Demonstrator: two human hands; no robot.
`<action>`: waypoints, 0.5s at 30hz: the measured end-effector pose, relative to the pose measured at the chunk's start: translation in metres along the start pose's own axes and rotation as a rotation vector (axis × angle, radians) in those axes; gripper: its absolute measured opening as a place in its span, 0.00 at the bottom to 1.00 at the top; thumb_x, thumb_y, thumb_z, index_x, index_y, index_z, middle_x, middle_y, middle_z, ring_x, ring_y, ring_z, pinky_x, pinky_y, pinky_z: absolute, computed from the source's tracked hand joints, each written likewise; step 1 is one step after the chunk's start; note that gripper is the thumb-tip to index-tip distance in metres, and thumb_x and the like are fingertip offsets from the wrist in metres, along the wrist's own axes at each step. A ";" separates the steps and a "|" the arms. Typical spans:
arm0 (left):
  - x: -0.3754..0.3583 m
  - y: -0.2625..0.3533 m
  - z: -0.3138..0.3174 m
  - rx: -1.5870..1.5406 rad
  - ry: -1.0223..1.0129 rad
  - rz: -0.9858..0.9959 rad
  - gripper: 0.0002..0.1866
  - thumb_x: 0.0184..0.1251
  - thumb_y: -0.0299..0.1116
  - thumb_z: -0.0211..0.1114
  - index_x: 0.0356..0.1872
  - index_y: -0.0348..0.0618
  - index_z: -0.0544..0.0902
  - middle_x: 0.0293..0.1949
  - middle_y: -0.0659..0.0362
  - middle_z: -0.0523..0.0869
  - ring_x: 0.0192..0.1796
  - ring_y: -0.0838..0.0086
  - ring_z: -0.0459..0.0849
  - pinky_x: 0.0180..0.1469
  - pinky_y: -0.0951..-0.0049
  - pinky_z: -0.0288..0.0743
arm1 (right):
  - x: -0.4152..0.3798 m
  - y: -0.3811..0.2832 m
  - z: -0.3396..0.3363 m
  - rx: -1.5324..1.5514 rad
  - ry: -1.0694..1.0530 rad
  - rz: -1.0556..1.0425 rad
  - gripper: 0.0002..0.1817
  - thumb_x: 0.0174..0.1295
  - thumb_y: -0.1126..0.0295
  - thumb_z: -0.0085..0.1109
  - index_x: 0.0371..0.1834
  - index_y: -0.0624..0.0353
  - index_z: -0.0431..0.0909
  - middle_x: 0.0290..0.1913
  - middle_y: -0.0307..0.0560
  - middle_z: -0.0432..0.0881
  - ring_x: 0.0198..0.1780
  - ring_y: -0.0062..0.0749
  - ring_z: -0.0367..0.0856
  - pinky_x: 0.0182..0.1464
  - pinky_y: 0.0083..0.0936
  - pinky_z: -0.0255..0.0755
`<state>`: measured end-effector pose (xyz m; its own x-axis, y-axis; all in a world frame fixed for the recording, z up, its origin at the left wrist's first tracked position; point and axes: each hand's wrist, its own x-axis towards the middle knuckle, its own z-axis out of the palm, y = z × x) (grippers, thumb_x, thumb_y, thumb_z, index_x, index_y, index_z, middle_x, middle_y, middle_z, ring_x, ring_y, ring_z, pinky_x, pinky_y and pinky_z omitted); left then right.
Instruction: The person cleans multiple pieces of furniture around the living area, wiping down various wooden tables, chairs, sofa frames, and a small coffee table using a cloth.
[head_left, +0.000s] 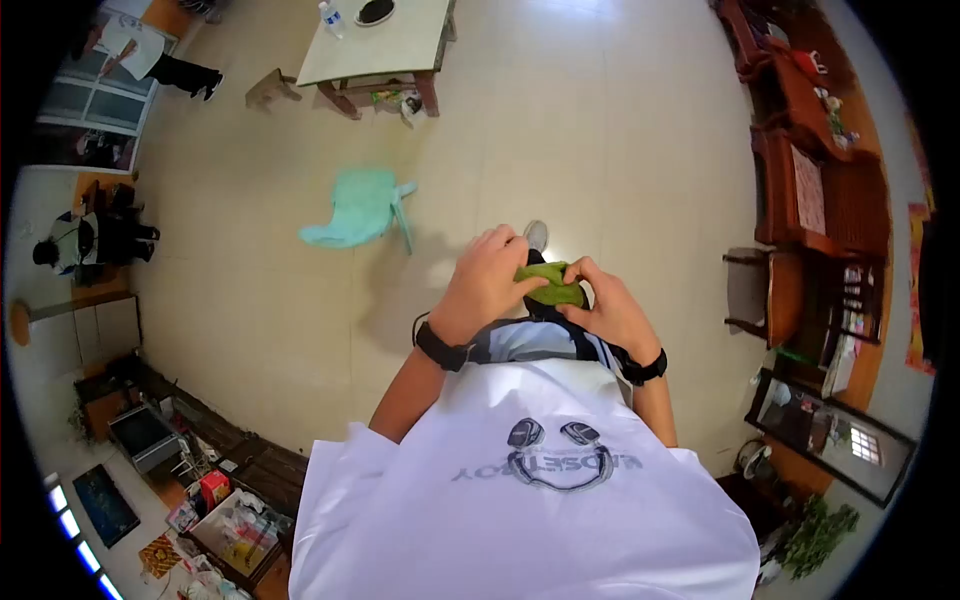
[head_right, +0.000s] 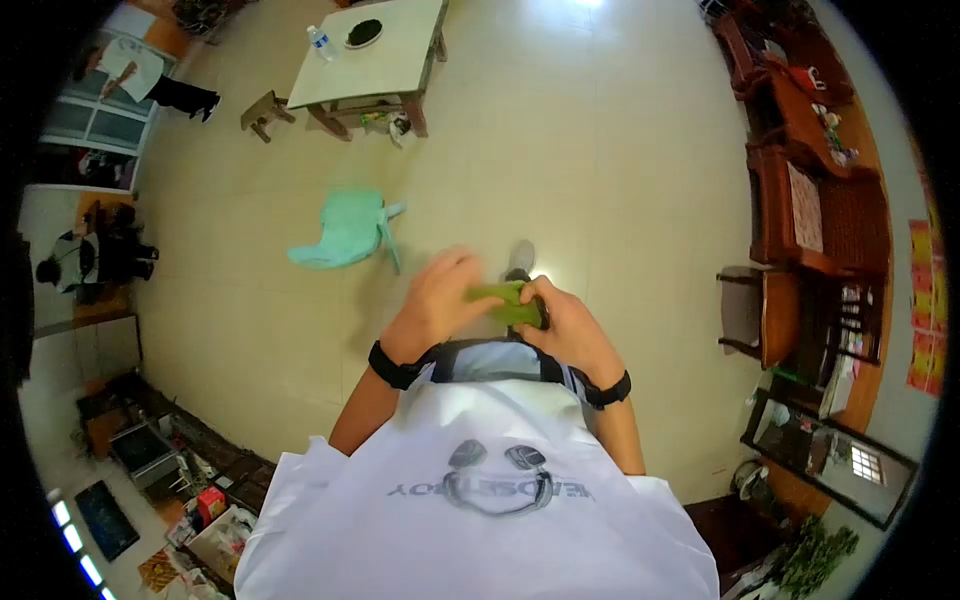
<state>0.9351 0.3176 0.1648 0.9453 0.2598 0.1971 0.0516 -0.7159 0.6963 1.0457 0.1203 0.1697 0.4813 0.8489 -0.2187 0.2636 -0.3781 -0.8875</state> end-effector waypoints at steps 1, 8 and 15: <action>0.017 -0.005 -0.002 0.005 0.001 -0.009 0.18 0.54 0.38 0.77 0.28 0.40 0.74 0.37 0.49 0.78 0.39 0.50 0.79 0.39 0.54 0.72 | 0.021 0.000 -0.015 0.004 -0.009 -0.002 0.18 0.55 0.79 0.67 0.45 0.59 0.69 0.37 0.48 0.82 0.34 0.40 0.78 0.39 0.29 0.74; 0.132 -0.041 -0.021 -0.065 -0.038 -0.323 0.20 0.54 0.36 0.79 0.26 0.40 0.72 0.43 0.52 0.82 0.45 0.55 0.82 0.41 0.62 0.75 | 0.189 -0.016 -0.112 -0.066 -0.039 -0.174 0.10 0.61 0.69 0.65 0.41 0.57 0.74 0.36 0.51 0.79 0.37 0.52 0.78 0.38 0.39 0.73; 0.282 -0.110 -0.022 -0.628 0.053 -0.563 0.17 0.55 0.32 0.78 0.27 0.39 0.74 0.46 0.52 0.87 0.48 0.69 0.85 0.45 0.65 0.80 | 0.357 -0.051 -0.197 -0.216 -0.226 -0.537 0.19 0.54 0.80 0.65 0.47 0.55 0.72 0.43 0.46 0.79 0.45 0.47 0.81 0.44 0.38 0.76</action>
<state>1.1887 0.4833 0.1591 0.8149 0.5112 -0.2732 0.3073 0.0185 0.9514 1.3686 0.3697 0.2172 0.0515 0.9896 0.1343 0.5944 0.0777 -0.8004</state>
